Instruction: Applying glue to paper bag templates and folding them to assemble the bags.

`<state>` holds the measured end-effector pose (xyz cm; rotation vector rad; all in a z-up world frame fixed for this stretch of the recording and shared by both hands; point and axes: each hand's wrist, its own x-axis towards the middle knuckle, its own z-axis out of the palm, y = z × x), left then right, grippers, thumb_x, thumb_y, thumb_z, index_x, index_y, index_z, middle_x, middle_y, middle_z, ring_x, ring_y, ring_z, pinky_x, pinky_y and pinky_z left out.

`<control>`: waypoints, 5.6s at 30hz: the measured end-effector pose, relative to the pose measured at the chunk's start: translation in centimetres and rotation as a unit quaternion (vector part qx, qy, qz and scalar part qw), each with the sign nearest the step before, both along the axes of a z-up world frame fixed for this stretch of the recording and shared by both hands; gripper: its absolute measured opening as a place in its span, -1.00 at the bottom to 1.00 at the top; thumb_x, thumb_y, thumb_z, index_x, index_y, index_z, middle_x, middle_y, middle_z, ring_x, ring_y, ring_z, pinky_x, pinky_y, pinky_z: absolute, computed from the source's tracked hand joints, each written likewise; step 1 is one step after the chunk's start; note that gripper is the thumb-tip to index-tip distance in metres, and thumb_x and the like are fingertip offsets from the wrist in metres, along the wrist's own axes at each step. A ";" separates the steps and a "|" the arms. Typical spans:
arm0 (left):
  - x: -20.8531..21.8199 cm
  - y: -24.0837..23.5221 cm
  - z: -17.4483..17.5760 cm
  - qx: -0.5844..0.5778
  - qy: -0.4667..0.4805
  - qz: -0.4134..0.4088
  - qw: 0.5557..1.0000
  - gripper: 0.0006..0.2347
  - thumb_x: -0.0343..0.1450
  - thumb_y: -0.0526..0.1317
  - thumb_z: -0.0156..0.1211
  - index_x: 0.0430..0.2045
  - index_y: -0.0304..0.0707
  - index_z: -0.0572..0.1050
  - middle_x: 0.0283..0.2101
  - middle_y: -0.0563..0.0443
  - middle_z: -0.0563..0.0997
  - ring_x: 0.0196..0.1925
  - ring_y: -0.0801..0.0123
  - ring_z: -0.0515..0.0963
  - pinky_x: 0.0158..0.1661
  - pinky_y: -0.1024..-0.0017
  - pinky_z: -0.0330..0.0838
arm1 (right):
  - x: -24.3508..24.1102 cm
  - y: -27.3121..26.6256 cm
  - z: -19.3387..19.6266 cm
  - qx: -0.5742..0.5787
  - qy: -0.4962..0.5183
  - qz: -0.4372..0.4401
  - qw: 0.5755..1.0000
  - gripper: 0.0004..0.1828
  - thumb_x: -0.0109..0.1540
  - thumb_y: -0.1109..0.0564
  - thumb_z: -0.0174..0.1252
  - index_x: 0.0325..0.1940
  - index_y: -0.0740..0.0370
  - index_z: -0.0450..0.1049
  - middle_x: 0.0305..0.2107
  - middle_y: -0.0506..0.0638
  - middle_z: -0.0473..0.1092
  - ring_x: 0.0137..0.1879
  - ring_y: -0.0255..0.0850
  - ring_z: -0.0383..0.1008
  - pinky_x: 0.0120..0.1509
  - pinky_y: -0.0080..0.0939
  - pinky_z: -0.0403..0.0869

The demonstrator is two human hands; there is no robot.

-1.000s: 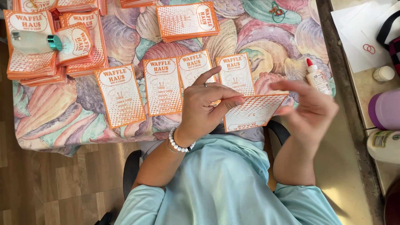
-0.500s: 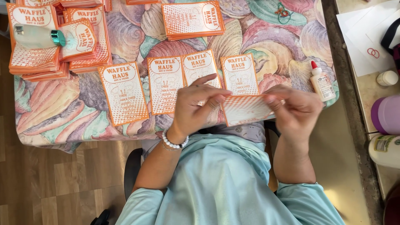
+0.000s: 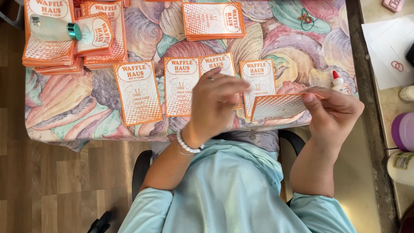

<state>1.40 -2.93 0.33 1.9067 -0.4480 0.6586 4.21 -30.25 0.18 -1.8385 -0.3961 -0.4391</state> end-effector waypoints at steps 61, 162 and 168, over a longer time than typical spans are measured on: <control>-0.2 -6.3 -10.4 0.074 0.091 0.047 0.992 -0.77 0.42 -0.02 0.29 -0.60 0.00 0.48 -0.71 0.23 0.48 -0.53 0.32 0.60 -0.26 0.35 0.46 | 9.6 -0.9 -10.0 -0.456 -0.184 0.028 0.870 -0.74 0.25 -0.07 0.42 -0.01 -0.02 0.71 -0.04 0.06 0.45 0.00 0.01 0.47 0.04 -0.05 0.47; 1.4 -5.5 -8.9 -0.387 0.327 -0.085 0.858 -0.88 0.42 -0.27 0.36 -0.36 -0.38 0.62 -0.46 -0.09 0.70 -0.41 0.38 0.73 -0.35 0.51 0.65 | -1.7 5.4 -8.5 -0.105 -0.273 -0.040 0.956 -0.78 0.13 0.57 0.33 -0.35 0.34 0.65 -0.39 0.14 0.60 -0.38 0.03 0.61 -0.26 -0.03 0.57; 3.0 -4.1 -9.7 -0.393 0.328 -0.085 0.855 -0.89 0.42 -0.29 0.32 -0.37 -0.40 0.60 -0.48 -0.09 0.68 -0.44 0.41 0.73 -0.40 0.58 0.62 | -1.8 3.9 -8.4 -0.059 -0.153 -0.107 0.981 -0.79 0.17 0.46 0.50 -0.33 0.26 0.63 -0.54 0.00 0.56 -0.48 -0.17 0.52 -0.30 -0.19 0.50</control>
